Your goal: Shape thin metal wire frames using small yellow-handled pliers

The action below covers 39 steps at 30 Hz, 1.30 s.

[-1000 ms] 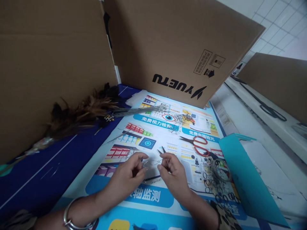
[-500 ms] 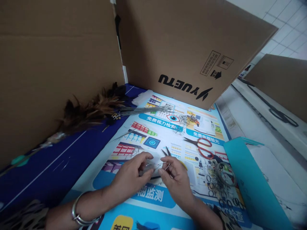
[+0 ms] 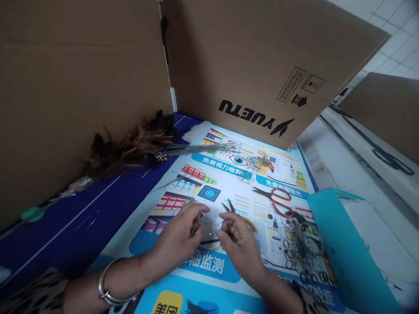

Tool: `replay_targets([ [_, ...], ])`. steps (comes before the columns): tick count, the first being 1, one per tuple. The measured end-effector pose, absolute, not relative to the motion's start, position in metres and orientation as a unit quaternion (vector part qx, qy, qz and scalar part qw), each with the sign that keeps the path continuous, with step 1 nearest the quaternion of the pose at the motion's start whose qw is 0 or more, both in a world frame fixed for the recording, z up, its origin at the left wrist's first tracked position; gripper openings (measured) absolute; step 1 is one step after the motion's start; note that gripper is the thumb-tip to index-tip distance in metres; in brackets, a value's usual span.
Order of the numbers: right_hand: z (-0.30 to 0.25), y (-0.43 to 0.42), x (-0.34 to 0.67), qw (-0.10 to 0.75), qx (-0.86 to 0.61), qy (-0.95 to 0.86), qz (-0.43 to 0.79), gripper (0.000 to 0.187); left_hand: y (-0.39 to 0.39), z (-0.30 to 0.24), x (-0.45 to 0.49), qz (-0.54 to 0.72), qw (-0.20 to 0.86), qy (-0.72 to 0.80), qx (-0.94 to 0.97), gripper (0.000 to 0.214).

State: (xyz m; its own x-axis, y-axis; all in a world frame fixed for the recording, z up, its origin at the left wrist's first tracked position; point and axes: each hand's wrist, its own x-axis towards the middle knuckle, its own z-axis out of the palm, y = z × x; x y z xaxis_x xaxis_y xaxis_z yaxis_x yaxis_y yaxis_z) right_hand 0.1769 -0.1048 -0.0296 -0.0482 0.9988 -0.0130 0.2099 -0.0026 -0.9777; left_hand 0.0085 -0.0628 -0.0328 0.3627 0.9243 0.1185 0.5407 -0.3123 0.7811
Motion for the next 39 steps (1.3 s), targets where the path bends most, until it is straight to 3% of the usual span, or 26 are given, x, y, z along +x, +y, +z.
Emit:
replay_targets([
  [8,-0.032,-0.103,0.176,0.398,-0.572,-0.593,0.404,0.021,-0.063,-0.03,0.009,0.28,0.347,0.479,0.756,0.035],
  [20,-0.029,-0.102,0.175,0.411,-0.567,-0.547,0.459,0.024,-0.06,-0.039,0.008,0.301,0.413,0.481,0.712,0.037],
  [27,-0.03,-0.1,0.177,0.439,-0.564,-0.526,0.462,0.025,-0.058,-0.027,0.008,0.25,0.416,0.434,0.759,0.029],
  [31,-0.028,-0.099,0.179,0.449,-0.545,-0.513,0.487,0.027,-0.055,-0.012,0.005,0.217,0.436,0.418,0.767,0.012],
  [39,-0.027,-0.098,0.184,0.462,-0.492,-0.475,0.564,0.025,-0.051,-0.017,0.0,0.184,0.513,0.405,0.735,0.023],
])
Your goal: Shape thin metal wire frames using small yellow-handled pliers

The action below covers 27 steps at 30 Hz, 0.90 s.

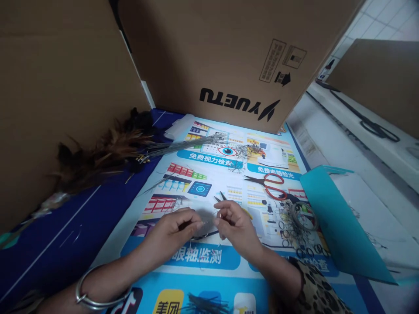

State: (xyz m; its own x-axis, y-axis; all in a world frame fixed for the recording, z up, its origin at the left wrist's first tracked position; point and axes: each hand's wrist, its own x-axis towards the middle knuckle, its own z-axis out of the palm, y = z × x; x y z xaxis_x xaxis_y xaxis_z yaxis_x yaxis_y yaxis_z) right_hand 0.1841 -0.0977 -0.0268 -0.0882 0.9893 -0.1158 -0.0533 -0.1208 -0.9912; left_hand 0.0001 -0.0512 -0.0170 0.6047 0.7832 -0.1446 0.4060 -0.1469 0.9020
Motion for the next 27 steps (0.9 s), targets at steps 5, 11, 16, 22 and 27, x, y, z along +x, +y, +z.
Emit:
replay_targets([
  [5,-0.025,-0.097,0.191,0.481,-0.485,-0.479,0.552,0.021,-0.048,-0.022,-0.001,0.21,0.604,0.431,0.636,0.025],
  [11,-0.03,-0.097,0.194,0.478,-0.458,-0.523,0.537,0.027,-0.045,-0.027,-0.003,0.27,0.656,0.439,0.551,0.027],
  [16,-0.036,-0.096,0.191,0.483,-0.459,-0.52,0.535,0.027,-0.04,-0.029,-0.005,0.282,0.629,0.451,0.567,0.026],
  [22,-0.035,-0.096,0.188,0.477,-0.501,-0.537,0.483,0.026,-0.037,-0.024,-0.006,0.242,0.487,0.446,0.711,0.022],
  [27,-0.037,-0.097,0.189,0.46,-0.512,-0.604,0.403,0.028,-0.039,-0.019,-0.006,0.202,0.368,0.435,0.797,0.017],
])
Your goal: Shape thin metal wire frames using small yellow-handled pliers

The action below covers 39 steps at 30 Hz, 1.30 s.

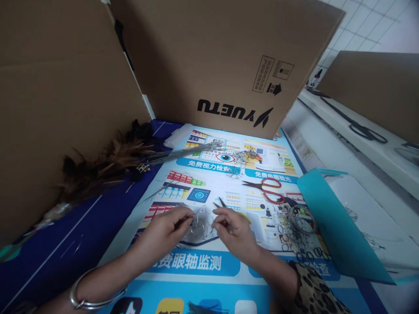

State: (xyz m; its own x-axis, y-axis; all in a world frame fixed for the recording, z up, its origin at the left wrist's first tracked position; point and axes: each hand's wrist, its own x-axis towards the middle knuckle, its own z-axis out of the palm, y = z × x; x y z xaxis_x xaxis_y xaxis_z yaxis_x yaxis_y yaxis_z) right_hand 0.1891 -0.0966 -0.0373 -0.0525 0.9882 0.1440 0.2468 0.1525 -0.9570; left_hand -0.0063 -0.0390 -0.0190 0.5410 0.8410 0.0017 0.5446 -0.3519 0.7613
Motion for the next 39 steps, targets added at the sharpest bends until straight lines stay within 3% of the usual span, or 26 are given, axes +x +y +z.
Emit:
replay_targets([
  [12,-0.041,-0.098,0.19,0.412,-0.499,-0.662,0.378,0.035,-0.039,-0.024,-0.011,0.182,0.268,0.415,0.85,0.021],
  [17,-0.042,-0.1,0.192,0.387,-0.479,-0.727,0.304,0.041,-0.04,-0.026,-0.015,0.171,0.227,0.401,0.871,0.024],
  [26,-0.041,-0.102,0.192,0.353,-0.428,-0.797,0.24,0.053,-0.037,-0.016,-0.018,0.154,0.255,0.378,0.877,0.025],
  [33,-0.044,-0.106,0.19,0.311,-0.438,-0.826,0.173,0.044,-0.038,-0.015,-0.017,0.147,0.252,0.385,0.876,0.025],
  [39,-0.04,-0.108,0.187,0.296,-0.489,-0.801,0.177,0.052,-0.04,-0.01,-0.014,0.126,0.25,0.387,0.879,0.026],
])
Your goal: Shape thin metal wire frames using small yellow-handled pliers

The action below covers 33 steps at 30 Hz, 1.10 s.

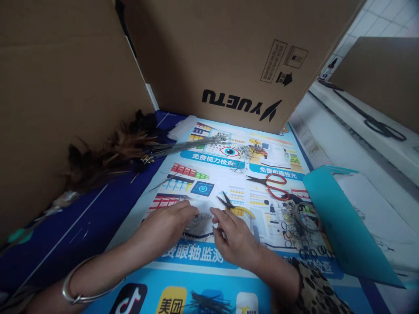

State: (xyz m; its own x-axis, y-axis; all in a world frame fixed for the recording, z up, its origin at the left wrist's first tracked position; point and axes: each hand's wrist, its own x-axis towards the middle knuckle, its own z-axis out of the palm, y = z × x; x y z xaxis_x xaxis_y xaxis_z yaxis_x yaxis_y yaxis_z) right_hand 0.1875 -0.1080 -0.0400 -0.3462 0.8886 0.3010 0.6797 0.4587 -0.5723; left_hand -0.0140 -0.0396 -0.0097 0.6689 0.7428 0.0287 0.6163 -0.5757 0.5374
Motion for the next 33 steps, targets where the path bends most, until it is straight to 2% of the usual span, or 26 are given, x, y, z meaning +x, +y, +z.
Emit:
replay_targets([
  [11,-0.042,-0.1033,0.1897,0.282,-0.477,-0.815,0.168,0.04,-0.0409,-0.0133,-0.0148,0.144,0.246,0.375,0.882,0.028],
  [22,-0.041,-0.1005,0.1913,0.32,-0.502,-0.787,0.162,0.033,-0.0415,-0.0177,-0.0144,0.141,0.263,0.374,0.878,0.024],
  [30,-0.0376,-0.1004,0.1932,0.328,-0.485,-0.787,0.193,0.044,-0.0387,-0.0178,-0.0128,0.19,0.317,0.387,0.845,0.02],
  [33,-0.0328,-0.1022,0.1925,0.327,-0.468,-0.797,0.196,0.056,-0.0379,-0.0182,-0.0124,0.2,0.328,0.392,0.836,0.019],
])
